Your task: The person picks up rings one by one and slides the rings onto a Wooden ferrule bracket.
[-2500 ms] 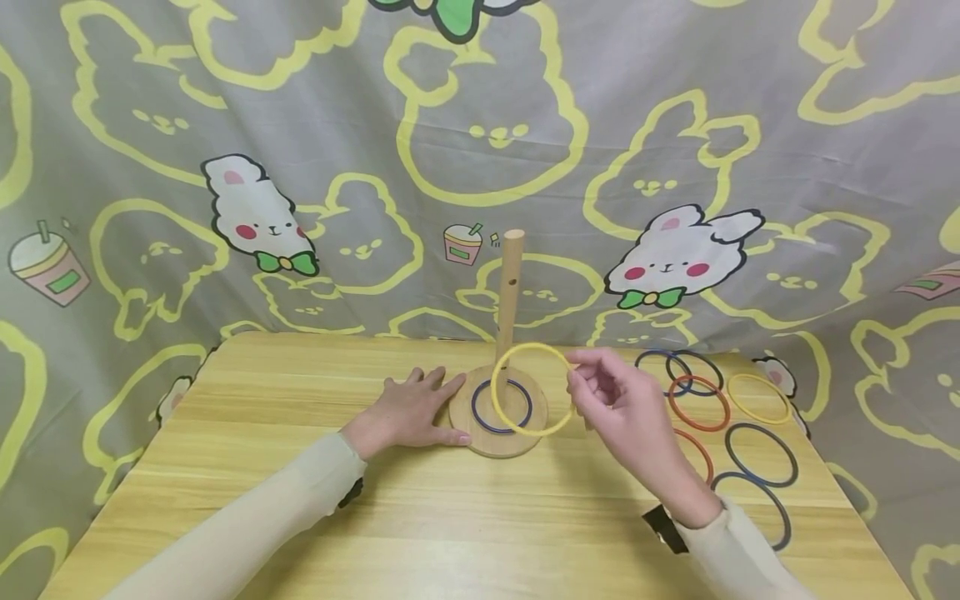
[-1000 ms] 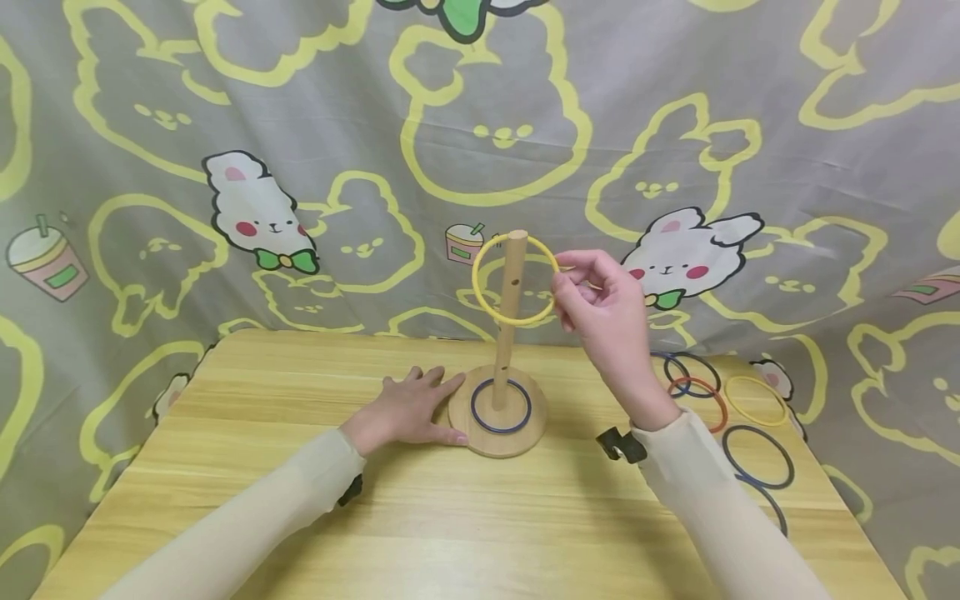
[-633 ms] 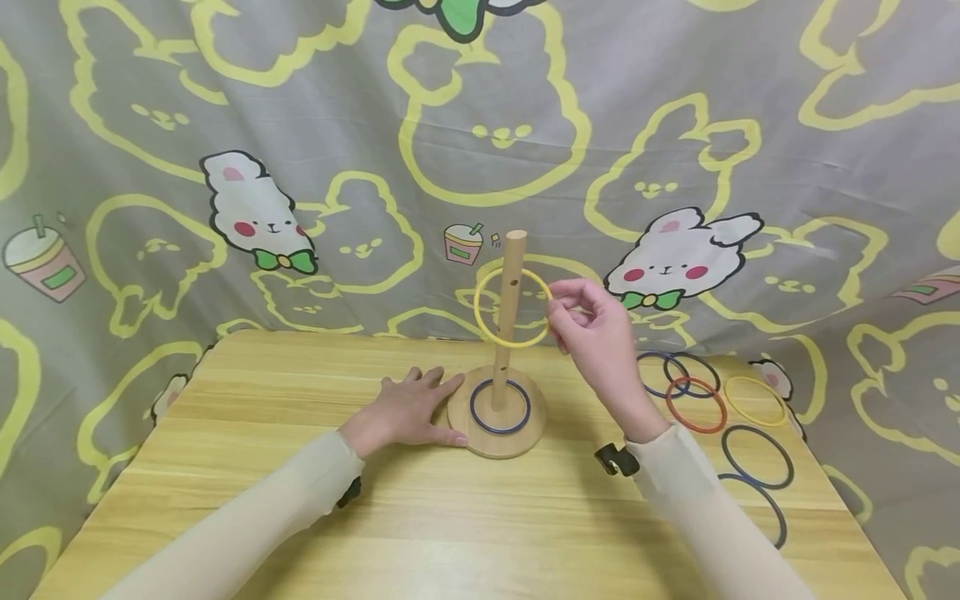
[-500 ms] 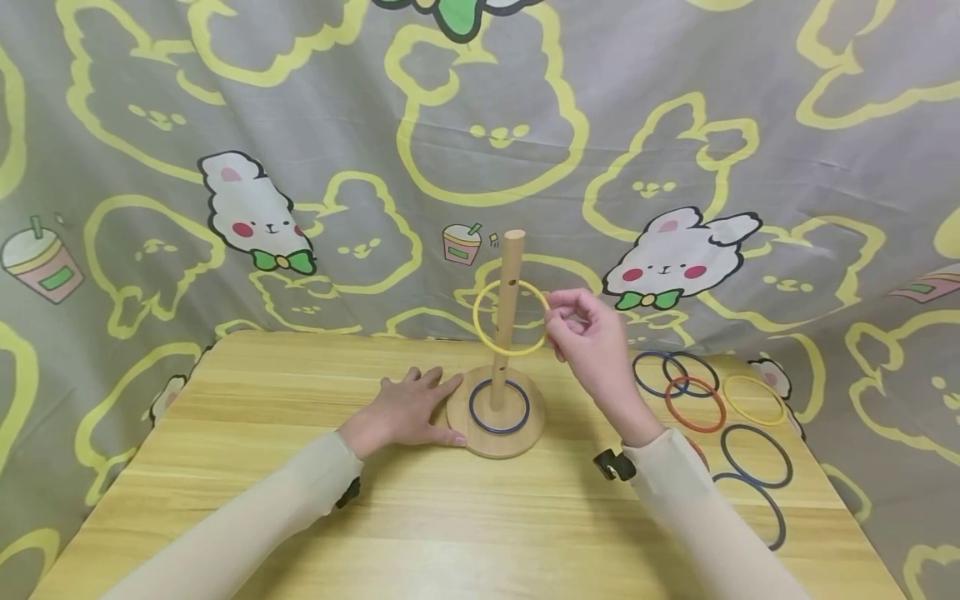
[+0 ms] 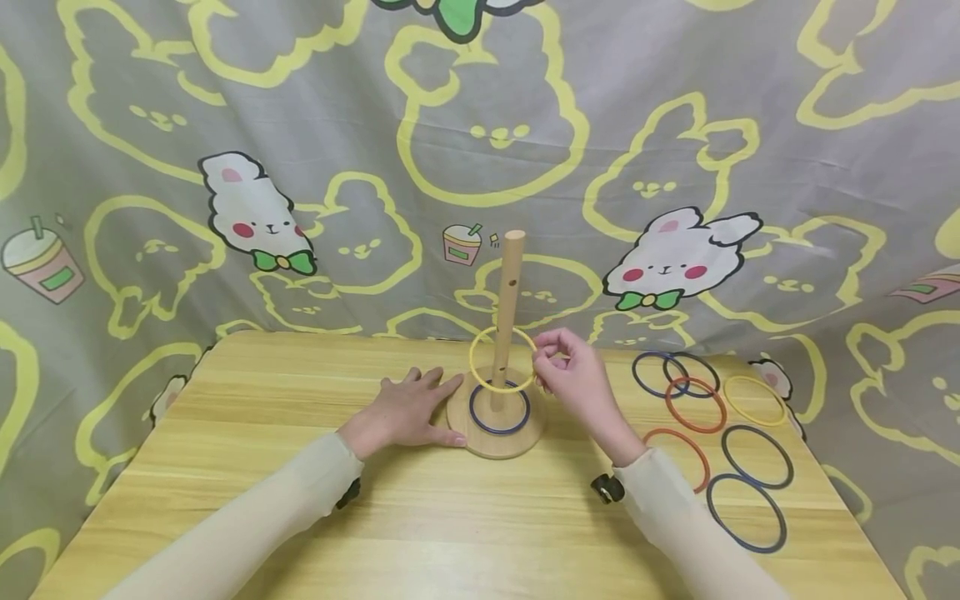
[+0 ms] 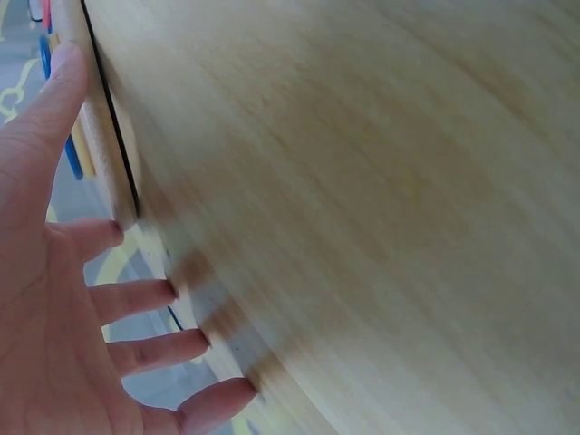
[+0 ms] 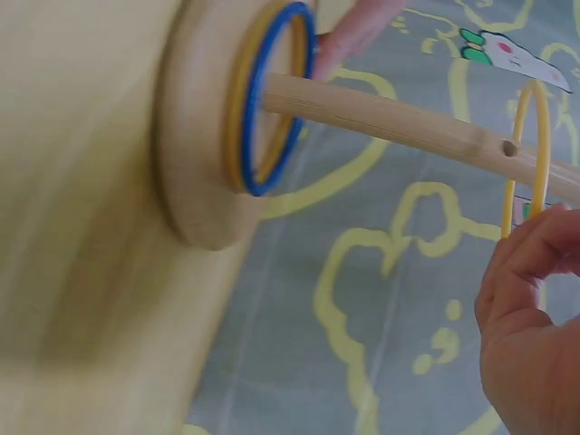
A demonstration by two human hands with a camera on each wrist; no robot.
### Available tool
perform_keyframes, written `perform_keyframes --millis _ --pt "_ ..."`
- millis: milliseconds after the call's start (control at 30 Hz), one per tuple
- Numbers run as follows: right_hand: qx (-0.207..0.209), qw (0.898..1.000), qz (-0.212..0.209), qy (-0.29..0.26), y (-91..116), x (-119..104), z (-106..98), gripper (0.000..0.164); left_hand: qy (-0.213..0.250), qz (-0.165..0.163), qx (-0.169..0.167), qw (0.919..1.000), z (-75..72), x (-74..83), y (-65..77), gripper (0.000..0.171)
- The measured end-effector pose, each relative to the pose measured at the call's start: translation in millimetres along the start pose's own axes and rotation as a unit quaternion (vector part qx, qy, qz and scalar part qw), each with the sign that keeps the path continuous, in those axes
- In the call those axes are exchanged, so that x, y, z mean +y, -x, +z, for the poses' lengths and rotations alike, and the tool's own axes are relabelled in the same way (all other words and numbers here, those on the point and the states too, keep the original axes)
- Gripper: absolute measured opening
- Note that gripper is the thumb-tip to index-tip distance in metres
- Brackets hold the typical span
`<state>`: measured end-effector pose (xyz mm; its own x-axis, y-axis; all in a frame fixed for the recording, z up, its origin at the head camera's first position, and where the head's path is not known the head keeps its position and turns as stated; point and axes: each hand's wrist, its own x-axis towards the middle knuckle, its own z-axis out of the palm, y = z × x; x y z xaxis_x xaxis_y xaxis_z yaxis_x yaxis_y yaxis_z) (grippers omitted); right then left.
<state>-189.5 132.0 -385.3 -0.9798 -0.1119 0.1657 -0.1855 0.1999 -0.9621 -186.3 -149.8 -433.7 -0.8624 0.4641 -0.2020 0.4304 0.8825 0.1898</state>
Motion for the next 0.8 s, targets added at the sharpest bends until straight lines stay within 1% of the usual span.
perform_keyframes --millis 200,367,667,800 --pt "-0.027 0.998 0.031 0.045 1 17 4 0.025 -0.002 0.002 0.002 1.0000 -1.1 0.6 0.8 0.108" --pt "-0.045 0.995 0.058 0.067 3 30 9 0.025 0.000 0.002 0.002 1.0000 0.2 0.3 0.5 0.109" --pt "-0.071 0.989 0.066 0.111 5 41 8 0.021 -0.003 0.005 0.003 1.0000 2.4 0.0 0.0 0.108" --pt "-0.084 0.986 0.072 0.122 4 46 9 0.021 -0.006 0.003 0.002 1.0000 2.5 -0.5 0.1 0.108"
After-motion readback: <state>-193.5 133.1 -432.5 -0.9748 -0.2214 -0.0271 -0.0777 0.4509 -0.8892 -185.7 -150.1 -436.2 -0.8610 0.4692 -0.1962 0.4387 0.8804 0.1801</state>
